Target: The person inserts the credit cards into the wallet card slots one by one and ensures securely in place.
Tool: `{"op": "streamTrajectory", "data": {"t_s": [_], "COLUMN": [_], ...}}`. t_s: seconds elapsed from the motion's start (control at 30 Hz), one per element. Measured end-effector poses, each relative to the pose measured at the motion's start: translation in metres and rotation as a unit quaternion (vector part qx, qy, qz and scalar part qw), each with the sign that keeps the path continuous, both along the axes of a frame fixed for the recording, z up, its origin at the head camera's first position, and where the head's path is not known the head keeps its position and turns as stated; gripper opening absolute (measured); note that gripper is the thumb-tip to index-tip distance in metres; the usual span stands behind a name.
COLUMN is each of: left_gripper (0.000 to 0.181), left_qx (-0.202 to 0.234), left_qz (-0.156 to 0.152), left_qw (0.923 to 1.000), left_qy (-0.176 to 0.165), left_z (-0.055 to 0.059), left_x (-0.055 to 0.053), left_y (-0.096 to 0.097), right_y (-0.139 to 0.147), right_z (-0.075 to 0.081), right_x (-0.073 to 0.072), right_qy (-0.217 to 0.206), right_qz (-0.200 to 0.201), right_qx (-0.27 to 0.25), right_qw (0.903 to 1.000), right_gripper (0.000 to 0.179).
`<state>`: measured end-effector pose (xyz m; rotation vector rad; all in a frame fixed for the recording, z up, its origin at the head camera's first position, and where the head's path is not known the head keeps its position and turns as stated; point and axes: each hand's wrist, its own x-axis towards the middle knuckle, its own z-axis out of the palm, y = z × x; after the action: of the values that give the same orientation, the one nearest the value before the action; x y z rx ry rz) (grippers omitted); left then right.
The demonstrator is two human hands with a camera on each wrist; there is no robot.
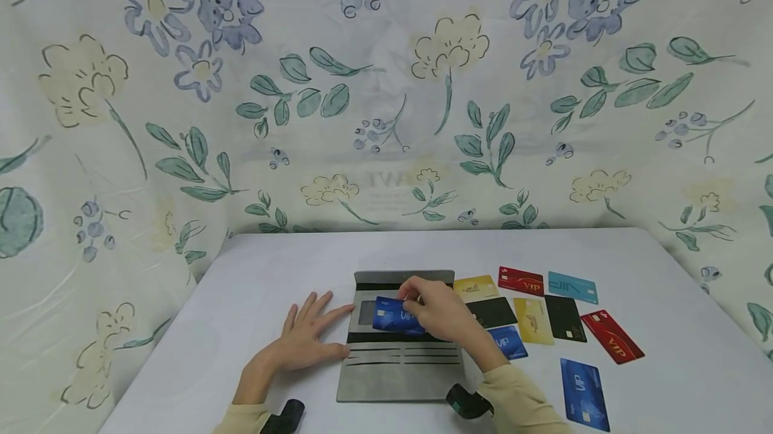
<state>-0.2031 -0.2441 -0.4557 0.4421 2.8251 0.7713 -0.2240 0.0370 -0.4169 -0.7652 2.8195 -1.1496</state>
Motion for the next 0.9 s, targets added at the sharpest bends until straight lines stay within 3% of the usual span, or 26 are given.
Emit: {"op": "streamTrajectory", "data": {"t_s": [0.43, 0.9], "left_gripper": [0.078, 0.077], "left_qx": [-0.004, -0.01], "left_qz": [0.001, 0.002], "left_qw": [0.9999, 0.9999], "left_qy": [-0.014, -0.013], "left_z": [0.001, 0.001], "left_x": [0.001, 0.001], "left_y": [-0.002, 0.0], "right_y": [-0.032, -0.042], "right_z": [-0.01, -0.016], "right_x": [0.005, 0.008], "right_qy": [-0.004, 0.003], "right_qz": [0.0, 0.026], "right_qx": [-0.019, 0.021], "right_qw": [0.9998, 0.9994], "right_gripper": [0.011, 0.007]}}
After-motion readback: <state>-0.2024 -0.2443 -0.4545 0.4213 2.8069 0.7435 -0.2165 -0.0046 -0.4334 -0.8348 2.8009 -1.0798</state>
